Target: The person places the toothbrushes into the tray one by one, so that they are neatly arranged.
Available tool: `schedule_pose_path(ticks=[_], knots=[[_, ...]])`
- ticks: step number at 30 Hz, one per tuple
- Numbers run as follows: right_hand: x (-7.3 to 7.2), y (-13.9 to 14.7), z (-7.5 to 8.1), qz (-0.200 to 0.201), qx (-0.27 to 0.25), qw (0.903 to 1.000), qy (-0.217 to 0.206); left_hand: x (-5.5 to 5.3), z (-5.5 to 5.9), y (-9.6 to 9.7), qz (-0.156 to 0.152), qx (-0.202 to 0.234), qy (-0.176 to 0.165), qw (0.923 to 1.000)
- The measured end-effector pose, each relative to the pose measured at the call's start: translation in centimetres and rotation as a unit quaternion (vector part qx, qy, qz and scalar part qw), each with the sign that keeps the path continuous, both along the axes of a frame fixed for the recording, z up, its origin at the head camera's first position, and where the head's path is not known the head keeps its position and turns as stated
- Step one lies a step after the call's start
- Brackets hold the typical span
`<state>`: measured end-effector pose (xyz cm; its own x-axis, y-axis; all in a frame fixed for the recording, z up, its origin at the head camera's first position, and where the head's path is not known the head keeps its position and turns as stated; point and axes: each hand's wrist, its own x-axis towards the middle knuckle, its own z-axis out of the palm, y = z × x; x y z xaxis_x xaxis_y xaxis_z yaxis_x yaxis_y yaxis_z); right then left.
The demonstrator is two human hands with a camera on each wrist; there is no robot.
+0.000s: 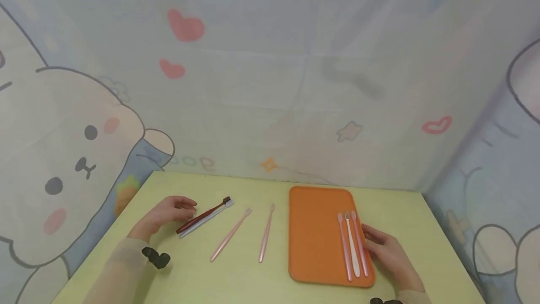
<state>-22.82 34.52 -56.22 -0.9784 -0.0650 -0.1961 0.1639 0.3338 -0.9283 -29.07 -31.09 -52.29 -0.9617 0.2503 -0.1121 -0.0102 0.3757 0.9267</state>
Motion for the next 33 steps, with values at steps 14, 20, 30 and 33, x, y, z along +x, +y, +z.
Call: schedule_pose_path(ticks=[14, 20, 30, 33], knots=[[0.2, 0.0, 0.1, -0.005, 0.014, 0.9999, 0.001, -1.3, -0.1, 2.0, -0.003, -0.121, 0.013, 0.9925], [0.0, 0.0, 0.0, -0.008, 0.016, 0.9998, 0.004, -1.5, 0.2, 2.4, -0.004, -0.166, 0.024, 0.9858], [0.1, -0.1, 0.0, -0.002, 0.011, 0.9999, 0.012, -1.2, 0.8, 2.7, 0.004, -0.182, -0.002, 0.9833], [0.1, -0.1, 0.0, -0.004, 0.013, 0.9998, 0.012, -1.3, 0.9, 2.8, 0.003, -0.185, -0.006, 0.9827]])
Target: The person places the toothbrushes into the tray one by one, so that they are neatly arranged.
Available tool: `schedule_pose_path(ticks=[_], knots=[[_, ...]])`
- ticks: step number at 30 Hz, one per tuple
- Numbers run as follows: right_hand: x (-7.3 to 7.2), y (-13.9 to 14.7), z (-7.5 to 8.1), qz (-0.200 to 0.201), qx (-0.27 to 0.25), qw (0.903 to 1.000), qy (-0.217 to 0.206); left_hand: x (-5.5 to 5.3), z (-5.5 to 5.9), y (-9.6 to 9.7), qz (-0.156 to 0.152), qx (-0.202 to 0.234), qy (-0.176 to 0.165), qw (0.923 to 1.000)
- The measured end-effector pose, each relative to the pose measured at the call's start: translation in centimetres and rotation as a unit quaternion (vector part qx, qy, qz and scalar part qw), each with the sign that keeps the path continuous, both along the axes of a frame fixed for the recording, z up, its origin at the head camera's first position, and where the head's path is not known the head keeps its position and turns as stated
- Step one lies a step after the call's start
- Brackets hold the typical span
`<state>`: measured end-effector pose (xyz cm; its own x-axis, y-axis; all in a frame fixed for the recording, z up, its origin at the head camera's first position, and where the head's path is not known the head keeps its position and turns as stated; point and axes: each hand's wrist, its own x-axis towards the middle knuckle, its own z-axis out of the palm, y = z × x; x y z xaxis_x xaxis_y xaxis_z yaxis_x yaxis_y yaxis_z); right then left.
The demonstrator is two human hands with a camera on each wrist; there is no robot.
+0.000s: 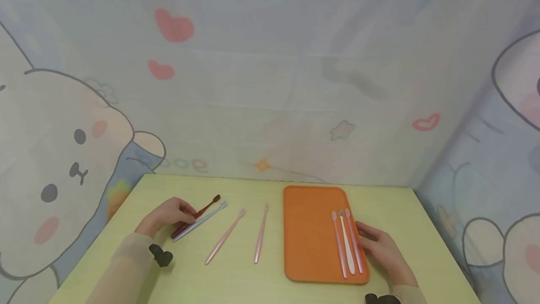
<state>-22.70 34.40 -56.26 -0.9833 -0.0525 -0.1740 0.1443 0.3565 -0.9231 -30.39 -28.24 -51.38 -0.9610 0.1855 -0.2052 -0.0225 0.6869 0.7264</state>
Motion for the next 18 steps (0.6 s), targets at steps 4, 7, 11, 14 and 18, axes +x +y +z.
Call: schedule_pose_path(ticks=[4, 7, 11, 14, 18], knots=[[-0.15, 0.11, -0.22, 0.001, -0.002, 1.0000, 0.001, -0.05, 0.04, 0.06, 0.011, 0.000, -0.009, 0.9999], [-0.26, 0.20, -0.33, 0.004, -0.009, 0.9999, 0.004, -0.11, -0.04, 0.04, 0.024, 0.009, -0.019, 0.9995], [-0.28, 0.29, -0.34, 0.005, -0.006, 1.0000, 0.005, -0.16, -0.12, 0.02, 0.032, 0.016, -0.021, 0.9991], [-0.27, 0.33, -0.36, 0.005, -0.003, 1.0000, 0.004, -0.26, -0.29, -0.07, 0.033, 0.015, -0.017, 0.9992], [-0.27, 0.48, -0.43, 0.006, -0.004, 1.0000, 0.005, -0.31, -0.52, -0.18, 0.030, 0.014, -0.013, 0.9994]])
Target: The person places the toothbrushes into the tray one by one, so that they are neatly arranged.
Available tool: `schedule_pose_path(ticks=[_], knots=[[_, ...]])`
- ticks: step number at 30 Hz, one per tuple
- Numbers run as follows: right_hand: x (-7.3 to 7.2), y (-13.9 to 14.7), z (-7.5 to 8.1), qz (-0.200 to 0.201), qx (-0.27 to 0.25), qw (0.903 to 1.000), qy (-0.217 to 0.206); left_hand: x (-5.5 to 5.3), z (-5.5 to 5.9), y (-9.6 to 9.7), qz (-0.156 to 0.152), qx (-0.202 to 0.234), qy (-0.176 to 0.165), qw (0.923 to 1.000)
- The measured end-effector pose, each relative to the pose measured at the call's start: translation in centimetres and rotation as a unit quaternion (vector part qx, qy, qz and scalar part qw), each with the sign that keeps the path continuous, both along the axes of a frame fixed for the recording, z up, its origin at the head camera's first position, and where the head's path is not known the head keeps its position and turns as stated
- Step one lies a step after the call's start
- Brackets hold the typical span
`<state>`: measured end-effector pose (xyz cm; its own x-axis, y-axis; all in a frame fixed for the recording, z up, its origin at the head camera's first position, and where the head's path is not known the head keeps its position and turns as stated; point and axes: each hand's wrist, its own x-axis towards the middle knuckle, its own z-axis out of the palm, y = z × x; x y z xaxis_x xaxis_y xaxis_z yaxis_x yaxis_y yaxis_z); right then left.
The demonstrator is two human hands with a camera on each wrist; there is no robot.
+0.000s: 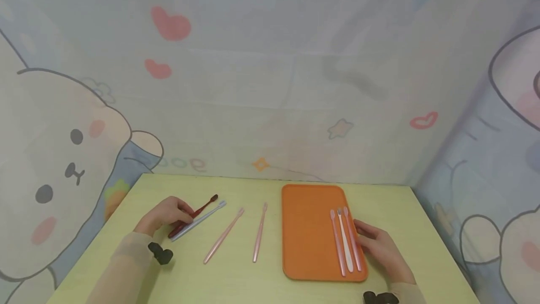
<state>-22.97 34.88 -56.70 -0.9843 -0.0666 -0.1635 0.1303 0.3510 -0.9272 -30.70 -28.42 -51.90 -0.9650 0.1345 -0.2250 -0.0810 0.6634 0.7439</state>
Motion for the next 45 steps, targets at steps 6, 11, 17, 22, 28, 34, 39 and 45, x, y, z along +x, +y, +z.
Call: schedule_pose_path(ticks=[6, 11, 17, 22, 28, 34, 39, 45], knots=[[0.12, 0.01, 0.03, 0.000, -0.006, 1.0000, 0.000, 0.18, 0.20, 0.10, 0.000, -0.001, -0.002, 1.0000], [0.29, -0.07, 0.22, -0.007, -0.010, 0.9999, 0.000, 0.17, 0.32, 0.25, -0.002, -0.008, 0.000, 1.0000], [0.18, 0.04, 0.08, -0.007, -0.013, 0.9999, -0.002, -0.13, 0.09, 0.29, -0.004, -0.010, -0.006, 0.9999], [0.12, 0.01, 0.00, -0.011, -0.007, 0.9999, -0.005, -0.49, -0.05, 0.27, -0.005, -0.019, -0.006, 0.9998], [-0.02, -0.03, 0.18, -0.007, -0.007, 0.9999, -0.001, -0.64, 0.04, 0.32, -0.002, -0.022, -0.014, 0.9997], [-0.06, 0.07, 0.02, -0.003, -0.011, 0.9999, 0.001, -0.38, 0.17, 0.37, 0.000, -0.026, -0.013, 0.9996], [0.06, 0.02, -0.06, -0.002, -0.010, 1.0000, -0.002, -0.09, 0.40, 0.28, -0.006, -0.031, -0.006, 0.9995], [0.20, -0.08, 0.02, 0.003, -0.013, 0.9999, 0.003, 0.15, 0.67, 0.30, -0.002, -0.026, -0.009, 0.9996]])
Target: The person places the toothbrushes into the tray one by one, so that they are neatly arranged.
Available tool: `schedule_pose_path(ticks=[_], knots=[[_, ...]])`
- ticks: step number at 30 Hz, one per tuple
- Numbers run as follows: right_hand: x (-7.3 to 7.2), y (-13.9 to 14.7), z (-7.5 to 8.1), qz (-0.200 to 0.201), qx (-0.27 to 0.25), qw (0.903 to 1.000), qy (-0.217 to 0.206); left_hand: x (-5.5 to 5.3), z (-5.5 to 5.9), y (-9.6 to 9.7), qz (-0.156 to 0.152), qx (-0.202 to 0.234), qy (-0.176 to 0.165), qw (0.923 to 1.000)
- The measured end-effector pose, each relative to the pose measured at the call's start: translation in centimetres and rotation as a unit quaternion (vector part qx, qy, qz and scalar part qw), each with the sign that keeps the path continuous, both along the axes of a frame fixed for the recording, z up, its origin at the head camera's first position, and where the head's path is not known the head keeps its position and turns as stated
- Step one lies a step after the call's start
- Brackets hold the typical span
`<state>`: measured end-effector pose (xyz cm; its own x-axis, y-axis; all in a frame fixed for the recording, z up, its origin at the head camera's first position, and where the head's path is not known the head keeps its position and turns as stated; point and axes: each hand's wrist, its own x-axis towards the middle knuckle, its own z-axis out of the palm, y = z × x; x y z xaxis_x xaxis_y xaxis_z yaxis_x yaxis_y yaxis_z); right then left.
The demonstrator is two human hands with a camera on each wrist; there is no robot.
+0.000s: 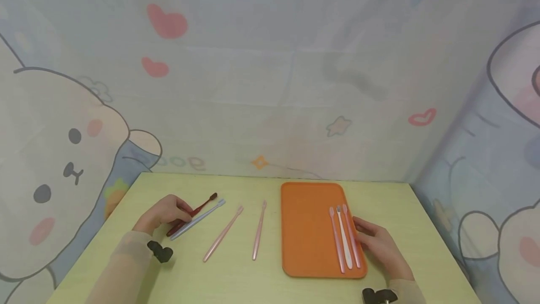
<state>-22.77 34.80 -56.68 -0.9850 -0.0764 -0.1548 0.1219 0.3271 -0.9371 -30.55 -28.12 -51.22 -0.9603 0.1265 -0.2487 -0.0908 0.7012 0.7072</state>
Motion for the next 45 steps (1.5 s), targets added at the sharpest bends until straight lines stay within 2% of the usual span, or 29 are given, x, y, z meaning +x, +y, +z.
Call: schedule_pose_path(ticks=[7, 14, 24, 36, 45], knots=[[-0.1, -0.1, -0.2, -0.009, -0.005, 0.9999, -0.007, 0.2, 0.2, 0.0, 0.011, 0.013, -0.005, 0.9998], [-0.1, 0.1, 0.1, 0.005, 0.002, 1.0000, -0.003, 0.4, 0.5, -0.1, 0.009, 0.017, 0.002, 0.9998], [-0.1, 0.0, 0.0, -0.002, 0.004, 1.0000, -0.006, 0.2, 0.0, -0.6, 0.020, 0.034, -0.002, 0.9992], [-0.2, 0.0, 0.1, -0.002, 0.023, 0.9997, -0.004, 0.6, 0.1, -1.0, 0.030, 0.052, 0.011, 0.9981], [-0.2, 0.0, 0.0, -0.001, 0.016, 0.9999, -0.002, 0.8, 0.6, -0.7, 0.034, 0.071, 0.009, 0.9969]])
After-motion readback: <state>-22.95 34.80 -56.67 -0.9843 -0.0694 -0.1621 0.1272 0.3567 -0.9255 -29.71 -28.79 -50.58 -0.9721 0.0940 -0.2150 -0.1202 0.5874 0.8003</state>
